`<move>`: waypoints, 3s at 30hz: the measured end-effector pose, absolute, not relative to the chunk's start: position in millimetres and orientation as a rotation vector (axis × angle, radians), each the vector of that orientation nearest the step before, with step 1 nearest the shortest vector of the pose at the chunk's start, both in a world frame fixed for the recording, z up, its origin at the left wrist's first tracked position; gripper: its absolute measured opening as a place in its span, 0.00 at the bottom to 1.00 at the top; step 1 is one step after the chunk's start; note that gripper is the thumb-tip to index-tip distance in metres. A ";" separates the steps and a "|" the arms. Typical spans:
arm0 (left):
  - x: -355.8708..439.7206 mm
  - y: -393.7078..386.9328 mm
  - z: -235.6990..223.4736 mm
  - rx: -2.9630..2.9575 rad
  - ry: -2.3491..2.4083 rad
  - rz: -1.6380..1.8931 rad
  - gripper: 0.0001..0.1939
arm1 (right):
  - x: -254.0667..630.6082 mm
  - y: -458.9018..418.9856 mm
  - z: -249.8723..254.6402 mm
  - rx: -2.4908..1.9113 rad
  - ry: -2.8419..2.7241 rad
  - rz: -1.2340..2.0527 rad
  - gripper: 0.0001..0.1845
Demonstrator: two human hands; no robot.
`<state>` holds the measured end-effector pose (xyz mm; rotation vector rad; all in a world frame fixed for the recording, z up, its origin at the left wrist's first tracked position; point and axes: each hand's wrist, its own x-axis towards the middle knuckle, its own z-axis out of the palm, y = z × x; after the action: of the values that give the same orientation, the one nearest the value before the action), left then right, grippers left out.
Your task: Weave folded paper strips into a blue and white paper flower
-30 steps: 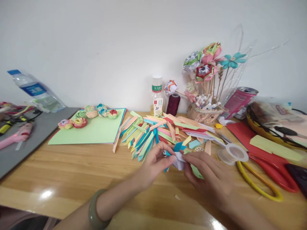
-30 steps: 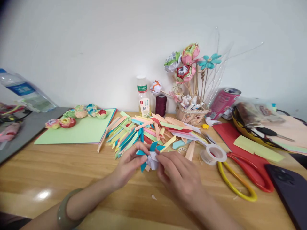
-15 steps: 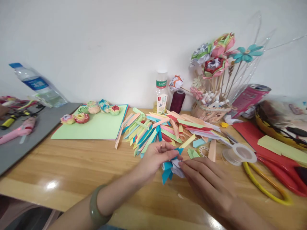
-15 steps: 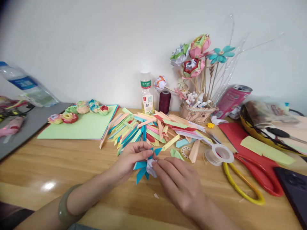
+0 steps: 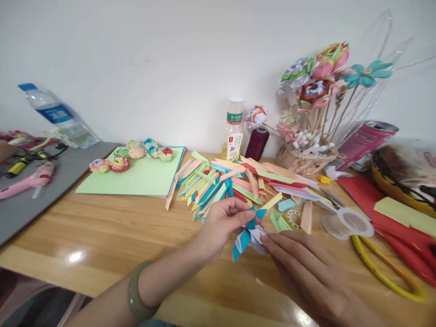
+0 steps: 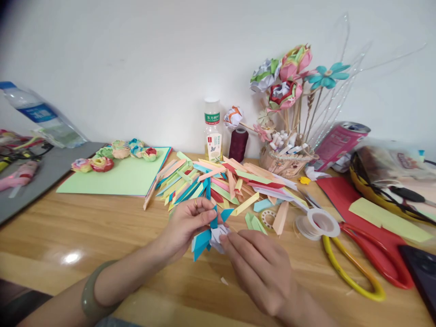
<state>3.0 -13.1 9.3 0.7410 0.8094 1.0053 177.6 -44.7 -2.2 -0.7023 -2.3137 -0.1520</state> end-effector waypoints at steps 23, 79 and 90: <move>10.1 -22.1 -1.1 1.081 0.819 1.293 0.04 | 150.9 -36.3 10.7 -1.235 -1.951 0.678 0.02; 15.8 -14.7 -6.3 0.578 0.538 0.578 0.08 | 159.9 -39.0 16.0 -0.863 -2.112 0.804 0.30; 15.7 -14.8 -18.4 0.404 0.668 0.588 0.15 | 155.3 -38.1 7.2 -0.996 -2.012 0.458 0.03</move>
<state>15.7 -14.8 -18.4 0.4041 0.6677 0.5882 155.3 -38.1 7.2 -0.9959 -2.0124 0.4578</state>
